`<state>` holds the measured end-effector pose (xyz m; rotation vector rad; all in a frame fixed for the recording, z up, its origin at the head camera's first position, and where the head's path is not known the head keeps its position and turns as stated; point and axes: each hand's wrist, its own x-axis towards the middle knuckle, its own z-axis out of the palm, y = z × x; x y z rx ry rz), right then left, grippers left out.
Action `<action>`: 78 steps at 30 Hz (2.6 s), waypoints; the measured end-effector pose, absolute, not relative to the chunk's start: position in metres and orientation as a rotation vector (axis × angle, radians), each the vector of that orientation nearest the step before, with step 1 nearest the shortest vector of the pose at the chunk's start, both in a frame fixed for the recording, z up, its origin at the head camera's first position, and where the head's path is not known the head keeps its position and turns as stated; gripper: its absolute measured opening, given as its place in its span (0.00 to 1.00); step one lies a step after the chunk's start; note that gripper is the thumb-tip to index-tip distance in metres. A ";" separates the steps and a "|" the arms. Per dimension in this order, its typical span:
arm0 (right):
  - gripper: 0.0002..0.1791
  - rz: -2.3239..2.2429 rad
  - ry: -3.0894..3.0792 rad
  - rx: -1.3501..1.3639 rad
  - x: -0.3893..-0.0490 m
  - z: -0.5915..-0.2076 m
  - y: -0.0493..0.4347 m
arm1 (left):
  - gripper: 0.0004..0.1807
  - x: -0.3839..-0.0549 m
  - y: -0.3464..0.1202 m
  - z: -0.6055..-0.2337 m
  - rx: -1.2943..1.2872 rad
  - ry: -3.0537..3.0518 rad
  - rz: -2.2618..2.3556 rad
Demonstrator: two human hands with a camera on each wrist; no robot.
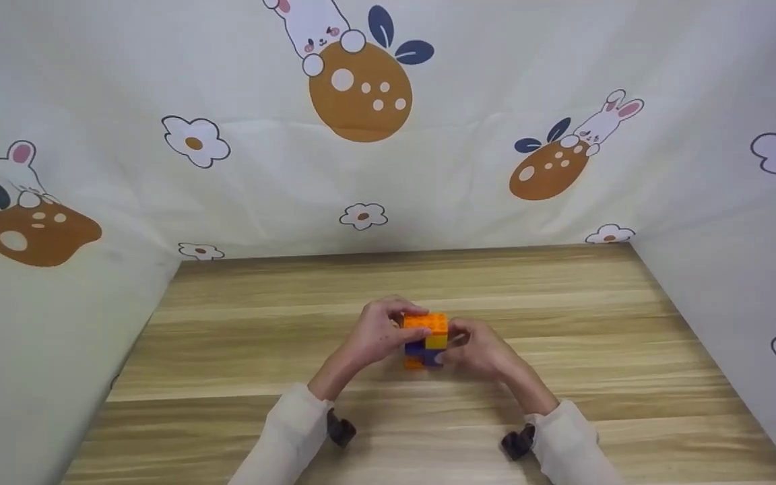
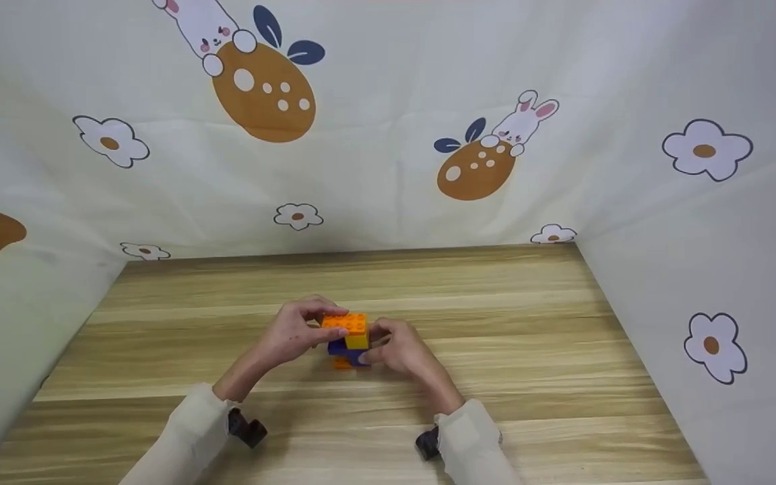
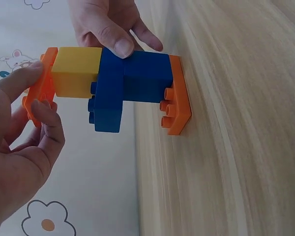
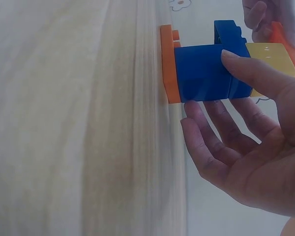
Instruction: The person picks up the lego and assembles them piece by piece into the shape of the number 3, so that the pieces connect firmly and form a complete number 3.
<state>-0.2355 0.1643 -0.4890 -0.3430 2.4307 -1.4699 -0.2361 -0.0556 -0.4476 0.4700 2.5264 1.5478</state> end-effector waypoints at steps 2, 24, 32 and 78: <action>0.20 -1.472 2.427 -0.341 -0.235 -0.489 0.164 | 0.17 -0.236 -0.056 -0.447 0.471 2.534 1.541; 0.22 -1.482 2.424 -0.349 -0.234 -0.490 0.165 | 0.20 -0.240 -0.056 -0.440 0.376 2.514 1.465; 0.22 -1.461 2.431 -0.329 -0.233 -0.487 0.165 | 0.19 -0.244 -0.054 -0.434 0.382 2.531 1.415; 0.22 -1.499 2.409 -0.335 -0.232 -0.487 0.163 | 0.20 -0.238 -0.058 -0.449 0.356 2.489 1.539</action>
